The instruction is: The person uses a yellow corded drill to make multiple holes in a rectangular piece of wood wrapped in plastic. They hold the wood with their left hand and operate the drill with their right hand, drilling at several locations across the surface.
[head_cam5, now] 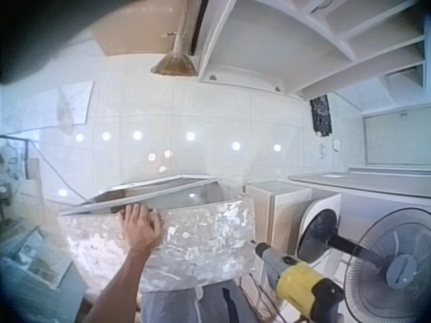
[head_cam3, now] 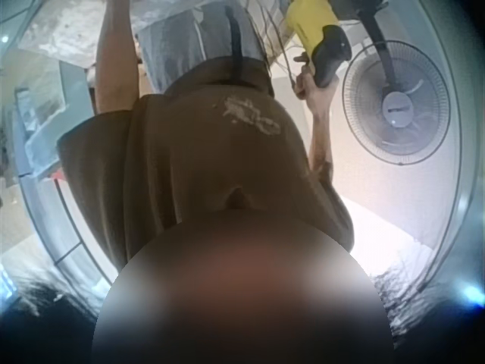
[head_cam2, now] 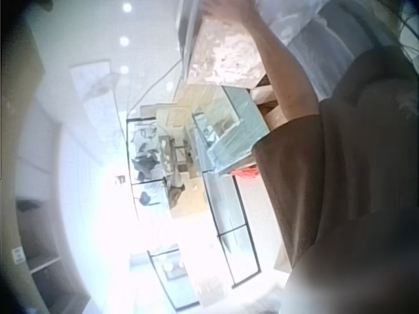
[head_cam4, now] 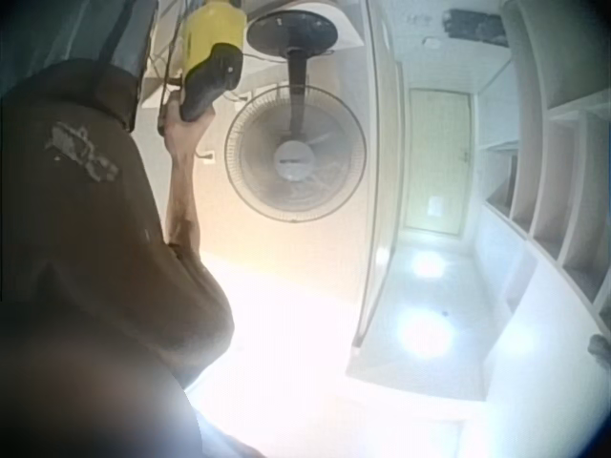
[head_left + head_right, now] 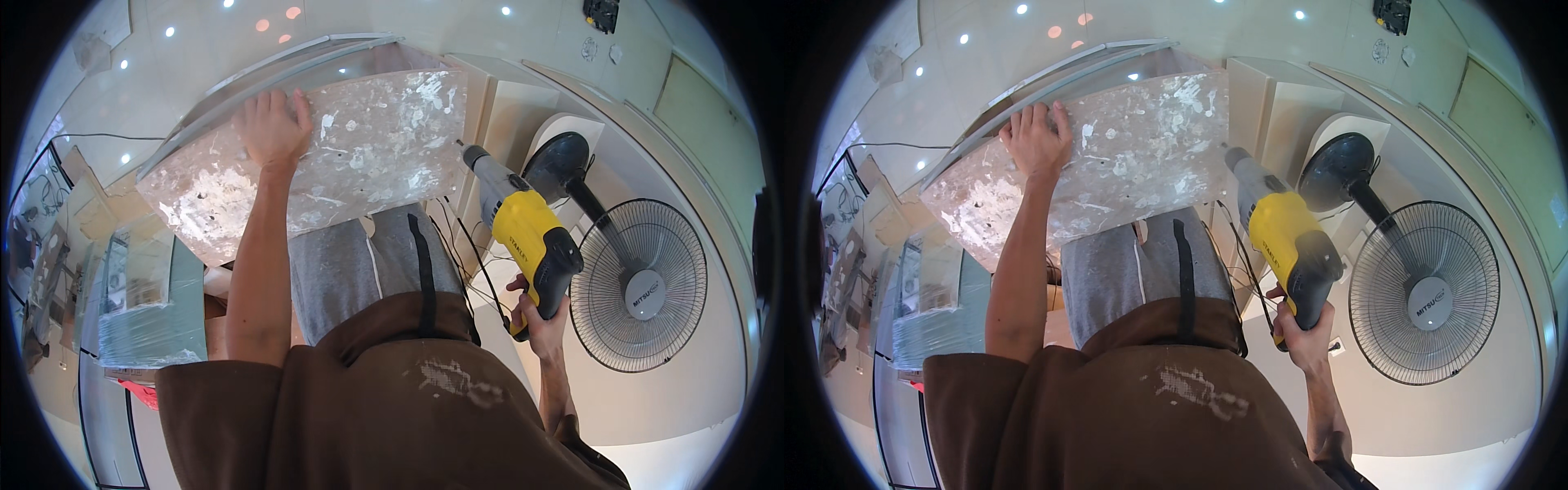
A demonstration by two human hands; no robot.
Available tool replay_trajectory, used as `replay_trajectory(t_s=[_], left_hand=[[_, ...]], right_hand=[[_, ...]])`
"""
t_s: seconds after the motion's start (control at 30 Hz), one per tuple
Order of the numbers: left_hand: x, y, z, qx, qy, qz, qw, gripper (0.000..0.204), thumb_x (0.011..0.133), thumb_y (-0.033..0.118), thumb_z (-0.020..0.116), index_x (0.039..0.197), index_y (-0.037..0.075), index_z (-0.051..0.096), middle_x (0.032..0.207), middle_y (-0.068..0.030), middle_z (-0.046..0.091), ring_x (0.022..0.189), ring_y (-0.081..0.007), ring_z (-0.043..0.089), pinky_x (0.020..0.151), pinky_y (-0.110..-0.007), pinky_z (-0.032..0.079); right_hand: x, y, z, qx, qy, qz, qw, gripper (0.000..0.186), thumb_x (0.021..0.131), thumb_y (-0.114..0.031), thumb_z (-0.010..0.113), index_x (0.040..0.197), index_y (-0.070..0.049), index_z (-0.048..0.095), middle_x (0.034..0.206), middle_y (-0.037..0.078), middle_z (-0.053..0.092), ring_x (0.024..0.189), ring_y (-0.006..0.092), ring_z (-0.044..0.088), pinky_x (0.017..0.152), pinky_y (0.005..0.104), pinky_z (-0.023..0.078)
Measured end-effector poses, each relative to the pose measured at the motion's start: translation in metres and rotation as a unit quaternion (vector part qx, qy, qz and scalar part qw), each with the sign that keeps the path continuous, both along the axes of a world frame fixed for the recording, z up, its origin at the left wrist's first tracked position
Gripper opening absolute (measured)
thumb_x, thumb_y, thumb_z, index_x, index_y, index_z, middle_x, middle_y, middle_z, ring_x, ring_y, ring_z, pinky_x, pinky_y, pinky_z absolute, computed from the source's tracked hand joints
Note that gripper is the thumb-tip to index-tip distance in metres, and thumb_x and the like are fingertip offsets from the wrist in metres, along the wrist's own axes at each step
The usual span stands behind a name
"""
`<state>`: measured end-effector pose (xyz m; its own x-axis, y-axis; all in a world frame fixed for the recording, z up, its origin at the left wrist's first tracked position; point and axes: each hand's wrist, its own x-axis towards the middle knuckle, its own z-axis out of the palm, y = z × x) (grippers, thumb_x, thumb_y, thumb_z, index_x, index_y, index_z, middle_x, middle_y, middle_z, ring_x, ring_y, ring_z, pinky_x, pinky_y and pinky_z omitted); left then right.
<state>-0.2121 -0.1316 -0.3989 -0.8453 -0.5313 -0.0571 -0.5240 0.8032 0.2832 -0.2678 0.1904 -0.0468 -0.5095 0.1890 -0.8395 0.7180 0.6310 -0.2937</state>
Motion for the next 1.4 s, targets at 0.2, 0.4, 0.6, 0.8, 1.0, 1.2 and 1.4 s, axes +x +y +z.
replay_trajectory(t_s=[0.2,0.4,0.6,0.8,1.0,1.2,1.4], left_hand=[[-0.001,0.002,0.004,0.007,-0.044,0.005,0.999,0.033,0.096,0.037,0.054,0.083,0.009,0.066,0.088,-0.0072,0.067,0.095,-0.0267,0.058,0.089,-0.045,0.037],[-0.002,0.002,0.001,-0.010,-0.008,-0.004,1.000,0.033,0.094,0.038,0.054,0.080,0.010,0.064,0.083,-0.0077,0.063,0.090,-0.0274,0.059,0.084,-0.046,0.037],[0.000,0.002,0.000,0.006,-0.021,0.004,1.000,0.030,0.094,0.037,0.055,0.083,0.011,0.064,0.085,-0.0063,0.064,0.093,-0.0264,0.058,0.086,-0.045,0.036],[-0.001,0.004,0.004,0.009,-0.022,0.008,1.000,0.032,0.096,0.037,0.054,0.084,0.010,0.066,0.087,-0.0065,0.066,0.095,-0.0257,0.059,0.093,-0.045,0.036],[0.000,0.005,0.004,0.012,-0.038,0.004,0.999,0.035,0.098,0.039,0.052,0.086,0.009,0.067,0.089,-0.0071,0.068,0.097,-0.0260,0.059,0.098,-0.046,0.035],[0.004,0.005,0.000,-0.008,-0.057,-0.009,0.998,0.038,0.100,0.039,0.049,0.092,0.008,0.068,0.097,-0.0077,0.068,0.100,-0.0261,0.059,0.099,-0.047,0.035],[0.002,0.004,-0.001,-0.006,-0.029,-0.002,1.000,0.036,0.095,0.040,0.056,0.094,0.006,0.069,0.097,-0.0098,0.068,0.103,-0.0274,0.058,0.096,-0.048,0.036]], right_hand=[[0.005,0.010,-0.002,-0.025,0.012,-0.051,0.998,0.031,0.088,0.003,0.055,0.117,0.011,0.058,0.100,0.019,0.068,0.053,0.0143,0.057,0.049,0.0273,0.046],[0.008,0.014,-0.003,-0.045,0.034,-0.100,0.993,0.034,0.087,0.001,0.056,0.119,0.012,0.056,0.100,0.022,0.068,0.051,0.0163,0.057,0.049,0.0290,0.047],[0.012,0.014,-0.003,-0.058,0.042,-0.161,0.984,0.036,0.085,-0.001,0.059,0.119,0.013,0.056,0.101,0.023,0.067,0.050,0.0177,0.057,0.049,0.0308,0.048],[0.019,0.012,0.009,-0.049,0.047,-0.158,0.985,0.038,0.084,-0.002,0.059,0.120,0.013,0.056,0.102,0.023,0.068,0.051,0.0179,0.059,0.050,0.0308,0.049],[0.031,0.016,0.024,-0.050,0.051,-0.163,0.984,0.041,0.083,-0.002,0.060,0.121,0.013,0.056,0.106,0.024,0.068,0.051,0.0179,0.059,0.051,0.0308,0.050],[0.049,0.021,0.034,-0.056,0.072,-0.199,0.976,0.045,0.081,-0.005,0.058,0.123,0.013,0.053,0.107,0.024,0.068,0.047,0.0182,0.055,0.047,0.0306,0.048],[0.077,0.031,0.056,-0.125,0.094,-0.254,0.954,0.047,0.083,-0.006,0.056,0.125,0.014,0.051,0.109,0.025,0.067,0.047,0.0188,0.054,0.047,0.0322,0.047]])
